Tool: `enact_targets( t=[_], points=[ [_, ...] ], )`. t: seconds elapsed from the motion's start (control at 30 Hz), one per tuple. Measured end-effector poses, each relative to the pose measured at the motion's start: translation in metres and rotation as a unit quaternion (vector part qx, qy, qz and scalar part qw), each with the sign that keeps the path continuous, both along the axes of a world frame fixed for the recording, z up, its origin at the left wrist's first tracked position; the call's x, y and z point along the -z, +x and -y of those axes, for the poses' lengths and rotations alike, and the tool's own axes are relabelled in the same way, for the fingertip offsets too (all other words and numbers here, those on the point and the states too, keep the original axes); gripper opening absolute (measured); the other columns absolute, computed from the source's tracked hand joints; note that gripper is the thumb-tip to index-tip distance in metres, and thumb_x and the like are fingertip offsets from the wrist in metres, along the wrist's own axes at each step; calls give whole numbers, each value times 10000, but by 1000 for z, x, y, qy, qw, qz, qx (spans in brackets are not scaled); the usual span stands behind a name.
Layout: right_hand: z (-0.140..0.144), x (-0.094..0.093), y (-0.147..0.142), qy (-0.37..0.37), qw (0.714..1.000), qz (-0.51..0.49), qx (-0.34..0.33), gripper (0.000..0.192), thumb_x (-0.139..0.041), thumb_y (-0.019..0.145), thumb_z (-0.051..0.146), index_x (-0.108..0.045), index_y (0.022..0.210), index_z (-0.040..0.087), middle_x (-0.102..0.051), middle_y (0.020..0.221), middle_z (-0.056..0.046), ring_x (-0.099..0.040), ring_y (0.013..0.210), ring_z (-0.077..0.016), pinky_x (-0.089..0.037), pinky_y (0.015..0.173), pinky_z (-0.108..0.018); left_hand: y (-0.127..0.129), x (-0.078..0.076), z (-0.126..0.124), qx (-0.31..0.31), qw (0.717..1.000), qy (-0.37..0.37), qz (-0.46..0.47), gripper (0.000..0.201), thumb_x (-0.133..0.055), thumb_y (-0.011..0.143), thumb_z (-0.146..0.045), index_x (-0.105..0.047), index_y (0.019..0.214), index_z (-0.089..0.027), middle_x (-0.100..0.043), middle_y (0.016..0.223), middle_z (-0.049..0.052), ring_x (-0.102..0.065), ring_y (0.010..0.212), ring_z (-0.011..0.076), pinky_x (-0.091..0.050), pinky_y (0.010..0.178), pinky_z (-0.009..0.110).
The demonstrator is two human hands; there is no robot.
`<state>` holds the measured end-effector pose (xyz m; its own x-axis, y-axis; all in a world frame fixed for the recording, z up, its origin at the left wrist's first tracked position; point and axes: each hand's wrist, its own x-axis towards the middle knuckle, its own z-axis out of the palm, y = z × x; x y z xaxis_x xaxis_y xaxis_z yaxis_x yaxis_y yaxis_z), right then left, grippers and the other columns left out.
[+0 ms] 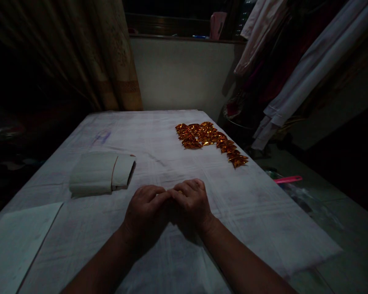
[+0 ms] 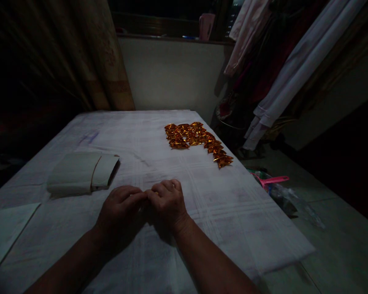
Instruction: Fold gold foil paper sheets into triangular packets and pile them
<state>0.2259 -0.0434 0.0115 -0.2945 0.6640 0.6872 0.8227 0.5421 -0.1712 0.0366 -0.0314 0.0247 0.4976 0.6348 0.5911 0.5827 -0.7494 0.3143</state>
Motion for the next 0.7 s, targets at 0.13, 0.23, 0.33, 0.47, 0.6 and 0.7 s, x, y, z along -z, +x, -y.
enact_targets(
  t=[0.13, 0.23, 0.33, 0.47, 0.6, 0.7],
  points=[
    [2, 0, 0, 18, 1000, -4, 0, 125, -628, 968, 344, -742, 961, 292, -741, 878, -4, -580, 840, -186, -318, 865, -382, -3, 3, 0, -38, 999, -25, -18, 198, -606, 866, -206, -729, 1016, -247, -726, 917, 62, -664, 803, 200, -528, 731, 317],
    [3, -1, 2, 22, 1000, -18, -5, 134, -610, 983, 314, -743, 1005, 313, -749, 927, -2, -588, 883, -189, -326, 880, -384, -6, 3, 1, -54, 994, -96, 23, 244, -595, 885, -227, -709, 1099, -250, -725, 1035, 64, -695, 843, 183, -555, 728, 278],
    [2, -1, 2, -7, 999, -21, -27, 136, -615, 975, 288, -745, 1003, 318, -745, 926, -8, -597, 914, -196, -349, 877, -382, -7, 2, -2, -30, 985, -144, 92, 197, -598, 903, -259, -711, 1064, -238, -717, 1136, 81, -701, 999, 214, -572, 870, 316],
    [0, 3, -1, -18, 999, 5, -39, 134, -615, 972, 253, -746, 962, 278, -728, 879, -28, -599, 869, -196, -393, 838, -366, -11, 7, -11, -12, 979, -168, 111, 169, -578, 928, -275, -702, 1034, -230, -714, 1175, 85, -681, 1078, 227, -548, 964, 367],
    [1, 12, -7, -95, 994, 61, 3, 87, -660, 939, 227, -746, 938, 241, -697, 817, -38, -594, 774, -190, -409, 749, -338, -19, 15, -14, -38, 985, -160, 45, 240, -543, 919, -252, -710, 1091, -236, -728, 1181, 92, -665, 1124, 263, -520, 1009, 443],
    [3, 16, -11, -131, 988, 75, 22, 85, -690, 925, 259, -753, 982, 252, -692, 794, -24, -602, 744, -184, -389, 683, -313, -22, 16, -6, -18, 989, -145, -7, 303, -592, 867, -235, -710, 1145, -253, -725, 1217, 85, -631, 1191, 291, -479, 1046, 479]
  ],
)
